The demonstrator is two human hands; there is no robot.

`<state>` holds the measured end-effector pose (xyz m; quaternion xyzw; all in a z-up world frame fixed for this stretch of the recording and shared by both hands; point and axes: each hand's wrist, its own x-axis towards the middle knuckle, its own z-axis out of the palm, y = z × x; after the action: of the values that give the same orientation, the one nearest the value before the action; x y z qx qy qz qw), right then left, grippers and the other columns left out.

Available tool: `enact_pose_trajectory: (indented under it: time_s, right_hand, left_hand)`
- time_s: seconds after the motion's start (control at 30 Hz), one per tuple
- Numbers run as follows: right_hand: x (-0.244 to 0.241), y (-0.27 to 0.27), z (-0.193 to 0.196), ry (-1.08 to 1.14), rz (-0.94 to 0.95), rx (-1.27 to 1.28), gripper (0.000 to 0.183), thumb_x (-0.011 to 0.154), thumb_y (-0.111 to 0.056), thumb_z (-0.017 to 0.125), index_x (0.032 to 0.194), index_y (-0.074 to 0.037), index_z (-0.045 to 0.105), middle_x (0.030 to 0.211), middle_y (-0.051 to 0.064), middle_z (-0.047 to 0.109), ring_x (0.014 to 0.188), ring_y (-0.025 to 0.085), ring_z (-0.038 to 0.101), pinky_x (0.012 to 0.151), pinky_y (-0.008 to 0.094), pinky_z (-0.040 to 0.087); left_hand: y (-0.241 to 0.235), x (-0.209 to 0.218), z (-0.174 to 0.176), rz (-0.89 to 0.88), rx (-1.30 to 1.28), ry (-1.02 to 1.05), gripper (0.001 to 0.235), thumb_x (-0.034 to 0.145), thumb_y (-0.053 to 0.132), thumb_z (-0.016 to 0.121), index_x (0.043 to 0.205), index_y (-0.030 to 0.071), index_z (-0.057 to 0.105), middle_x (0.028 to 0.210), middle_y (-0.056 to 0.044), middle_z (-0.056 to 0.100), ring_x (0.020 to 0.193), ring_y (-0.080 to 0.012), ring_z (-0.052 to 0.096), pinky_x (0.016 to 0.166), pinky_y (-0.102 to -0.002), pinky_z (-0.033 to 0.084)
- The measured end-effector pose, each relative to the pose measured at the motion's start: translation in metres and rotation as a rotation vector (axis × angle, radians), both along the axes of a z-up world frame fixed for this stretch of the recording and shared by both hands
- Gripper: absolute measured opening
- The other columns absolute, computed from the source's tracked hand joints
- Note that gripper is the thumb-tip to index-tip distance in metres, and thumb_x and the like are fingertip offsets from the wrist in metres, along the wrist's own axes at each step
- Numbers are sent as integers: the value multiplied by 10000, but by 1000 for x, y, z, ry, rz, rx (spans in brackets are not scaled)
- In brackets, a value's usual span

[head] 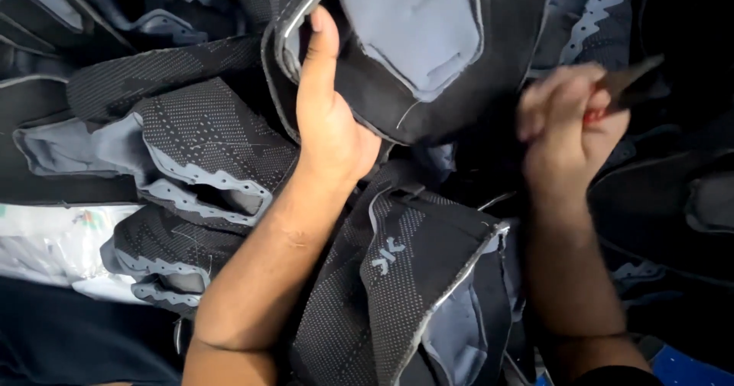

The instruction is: The person trims excess threads from shoe uppers using small snips.

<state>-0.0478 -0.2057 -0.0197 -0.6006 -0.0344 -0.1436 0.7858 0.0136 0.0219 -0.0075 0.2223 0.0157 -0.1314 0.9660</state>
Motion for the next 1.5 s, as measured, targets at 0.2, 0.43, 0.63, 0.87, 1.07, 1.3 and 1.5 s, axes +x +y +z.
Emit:
enact_pose_trajectory:
  time_s: [0.2,0.43,0.63,0.87,1.07,1.3,1.5]
  right_hand:
    - [5,19,24,47,-211,-705,336,1073,-77,633,1355,80,540,782,13,509,621,106,431,578,258,349]
    - [-4,-7,-8,61,348,-386,91,996,-20,610,982,-14,699,830,9,661,607,64,549,560,185,392]
    - [9,10,11,175,-180,-202,246,1041,-99,659,1265,-38,577,1038,-8,628,760,54,531,635,185,411]
    - [-11,4,-23,302,-37,221,187,1156,-191,623,1267,-41,608,1153,39,669,1031,102,649,958,245,550]
    - [-2,4,-8,515,-42,158,166,1064,-224,584,1160,-100,639,1077,27,699,917,95,679,818,230,540]
    - [0,-1,-18,391,-146,204,255,1178,-349,517,1103,-112,575,988,7,631,849,92,612,772,271,521]
    - [1,-1,-15,78,44,433,421,1174,-502,511,1184,-81,534,792,-7,504,614,110,410,581,240,340]
  left_hand:
    - [-7,-6,-23,-27,-7,-20,499,1214,381,515,1499,-27,481,1497,-138,552,1357,-259,514,1204,-418,390]
    - [0,-3,-12,18,-57,-37,540,1211,435,486,1492,-27,491,1460,-128,544,1365,-263,519,1218,-412,378]
    - [3,-4,-4,-14,-91,-56,545,1207,458,507,1464,-21,474,1435,-121,539,1339,-253,521,1197,-407,379]
    - [-4,-11,31,-356,-85,-151,680,1071,489,603,1570,80,387,1450,-83,572,1358,-202,548,1223,-385,403]
    - [-5,-8,29,-348,569,-471,652,1031,194,683,1561,-19,367,1121,-107,638,1149,-202,592,1195,-360,435]
    - [-12,-7,18,-179,690,-545,733,967,-74,623,1589,0,243,1526,-106,446,1411,-165,450,1236,-357,402]
    - [-6,-5,6,7,631,-406,726,1059,-150,587,1649,65,222,1525,-127,461,1397,-167,469,1207,-320,413]
